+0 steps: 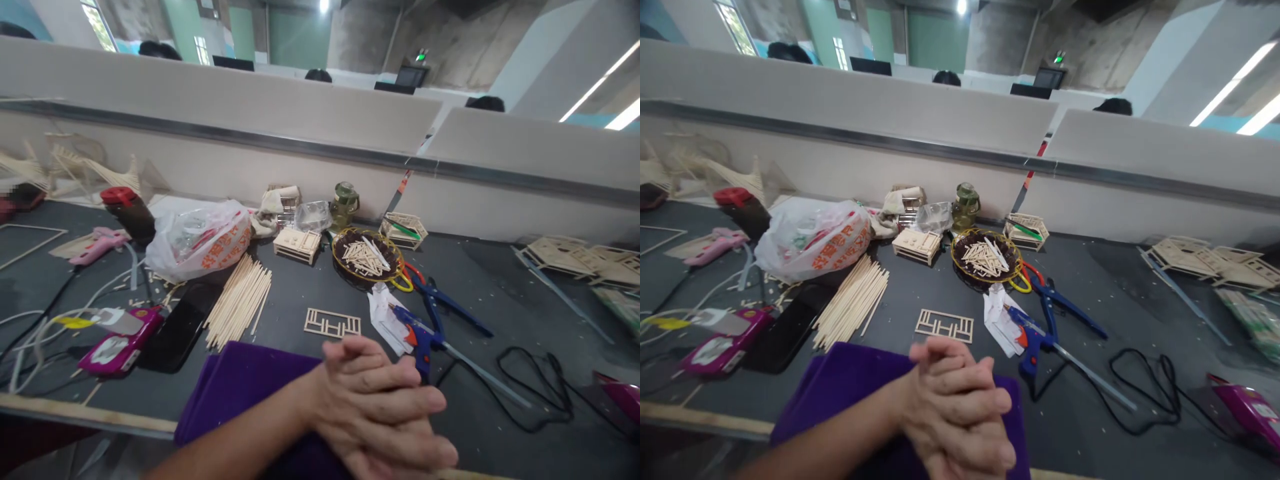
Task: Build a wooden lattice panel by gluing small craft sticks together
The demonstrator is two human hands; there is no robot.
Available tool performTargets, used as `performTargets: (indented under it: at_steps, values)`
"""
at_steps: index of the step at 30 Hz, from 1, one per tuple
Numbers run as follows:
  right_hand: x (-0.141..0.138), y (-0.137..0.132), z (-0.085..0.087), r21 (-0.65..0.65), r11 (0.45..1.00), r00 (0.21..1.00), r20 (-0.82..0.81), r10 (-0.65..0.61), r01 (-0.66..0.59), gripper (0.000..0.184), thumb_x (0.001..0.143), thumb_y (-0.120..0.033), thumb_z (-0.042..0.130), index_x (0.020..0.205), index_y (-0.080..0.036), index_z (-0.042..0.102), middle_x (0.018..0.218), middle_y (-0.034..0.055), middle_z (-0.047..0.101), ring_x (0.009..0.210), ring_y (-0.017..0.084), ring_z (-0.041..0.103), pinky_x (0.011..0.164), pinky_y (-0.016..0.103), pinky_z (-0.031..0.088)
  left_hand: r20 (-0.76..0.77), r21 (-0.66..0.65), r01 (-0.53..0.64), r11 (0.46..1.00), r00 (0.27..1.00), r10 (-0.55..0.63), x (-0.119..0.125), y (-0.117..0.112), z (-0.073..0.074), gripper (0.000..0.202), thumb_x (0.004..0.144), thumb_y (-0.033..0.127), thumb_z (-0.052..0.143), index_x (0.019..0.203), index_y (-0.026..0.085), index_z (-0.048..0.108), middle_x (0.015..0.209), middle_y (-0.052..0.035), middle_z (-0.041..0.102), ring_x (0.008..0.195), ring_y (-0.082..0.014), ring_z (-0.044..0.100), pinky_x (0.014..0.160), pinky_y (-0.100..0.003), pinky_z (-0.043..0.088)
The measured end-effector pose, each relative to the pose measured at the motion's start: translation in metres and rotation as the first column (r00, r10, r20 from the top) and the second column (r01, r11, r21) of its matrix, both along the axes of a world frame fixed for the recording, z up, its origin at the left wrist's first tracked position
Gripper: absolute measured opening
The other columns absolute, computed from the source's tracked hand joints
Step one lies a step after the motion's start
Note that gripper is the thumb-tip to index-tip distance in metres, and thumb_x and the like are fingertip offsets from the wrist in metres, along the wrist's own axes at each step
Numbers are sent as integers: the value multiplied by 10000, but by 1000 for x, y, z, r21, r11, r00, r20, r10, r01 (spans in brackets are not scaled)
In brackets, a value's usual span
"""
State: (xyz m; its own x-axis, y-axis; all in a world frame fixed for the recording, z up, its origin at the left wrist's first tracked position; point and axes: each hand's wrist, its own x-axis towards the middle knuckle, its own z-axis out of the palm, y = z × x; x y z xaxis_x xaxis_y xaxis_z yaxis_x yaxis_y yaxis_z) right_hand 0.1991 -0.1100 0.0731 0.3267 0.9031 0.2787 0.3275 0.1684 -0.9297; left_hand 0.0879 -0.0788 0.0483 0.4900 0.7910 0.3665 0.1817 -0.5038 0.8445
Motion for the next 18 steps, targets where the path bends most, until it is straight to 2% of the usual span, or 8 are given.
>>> performTargets:
  at_steps: [2, 3, 6, 7, 8, 11, 13, 18]
  values:
    - [-2, -13, -4, -44, 997, 997, -41, 61, -63, 537, 986, -364, 232, 738, -203, 680, 753, 23, 753, 787, 104, 716, 642, 282, 589, -37, 85, -93, 992, 995, 96, -14, 23, 1, 386, 909, 516, 435, 1007, 281, 725, 1090, -67, 693, 1198, -242, 572, 1039, -456, 455]
    - [1, -18, -6, -66, 994, 992, -96, 83, -90, 481, 988, -352, 290, 898, -129, 707, 837, 59, 763, 810, 124, 719, 667, 294, 594, -53, 173, -153, 973, 985, 164, -24, 35, 2, 393, 900, 504, 461, 1068, 249, 708, 1170, -88, 663, 1255, -254, 522, 1073, -491, 407]
    - [13, -20, -15, -137, 989, 974, -223, 26, -58, 292, 923, -327, 536, 1119, -158, 670, 992, 104, 750, 820, 175, 720, 695, 294, 589, -60, 442, -355, 824, 905, 422, -59, 63, 0, 322, 870, 359, 561, 1141, 212, 654, 1384, -113, 523, 1391, -302, 341, 1130, -592, 248]
    - [17, -16, -19, -162, 987, 979, -203, -18, -15, 291, 898, -343, 577, 1118, -176, 670, 982, 94, 749, 796, 172, 715, 692, 281, 580, -64, 503, -384, 774, 877, 476, -69, 68, -2, 274, 868, 301, 560, 1108, 211, 659, 1379, -107, 521, 1385, -304, 338, 1127, -597, 243]
    - [19, -12, -22, -183, 983, 988, -143, -57, 30, 294, 885, -364, 592, 1107, -190, 675, 968, 82, 747, 774, 165, 707, 687, 270, 571, -89, 537, -372, 757, 867, 490, -76, 71, -5, 206, 867, 247, 550, 1028, 221, 677, 1328, -85, 553, 1349, -291, 379, 1122, -581, 260]
    - [16, 6, -35, -199, 976, 994, 74, -77, 91, 309, 889, -400, 553, 1094, -210, 685, 941, 61, 744, 734, 163, 692, 686, 279, 553, -282, 563, -166, 810, 882, 377, -86, 72, -15, 159, 840, 204, 564, 915, 216, 704, 1094, -75, 609, 1143, -259, 493, 1079, -517, 331]
    - [8, 15, -45, -168, 979, 976, 200, -83, 117, 304, 907, -385, 507, 1085, -219, 689, 933, 53, 744, 745, 169, 692, 704, 289, 542, -414, 526, -35, 850, 862, 291, -85, 71, -21, 172, 834, 186, 556, 896, 213, 714, 1001, -73, 596, 1041, -244, 496, 1012, -471, 382]
    - [-6, 23, -69, -148, 983, 937, 345, -53, 110, 293, 918, -338, 459, 1031, -214, 699, 859, 37, 751, 771, 183, 712, 694, 273, 522, -542, 465, 64, 883, 810, 226, -80, 71, -26, 177, 829, 170, 567, 871, 224, 731, 874, -66, 558, 915, -234, 457, 830, -405, 401]
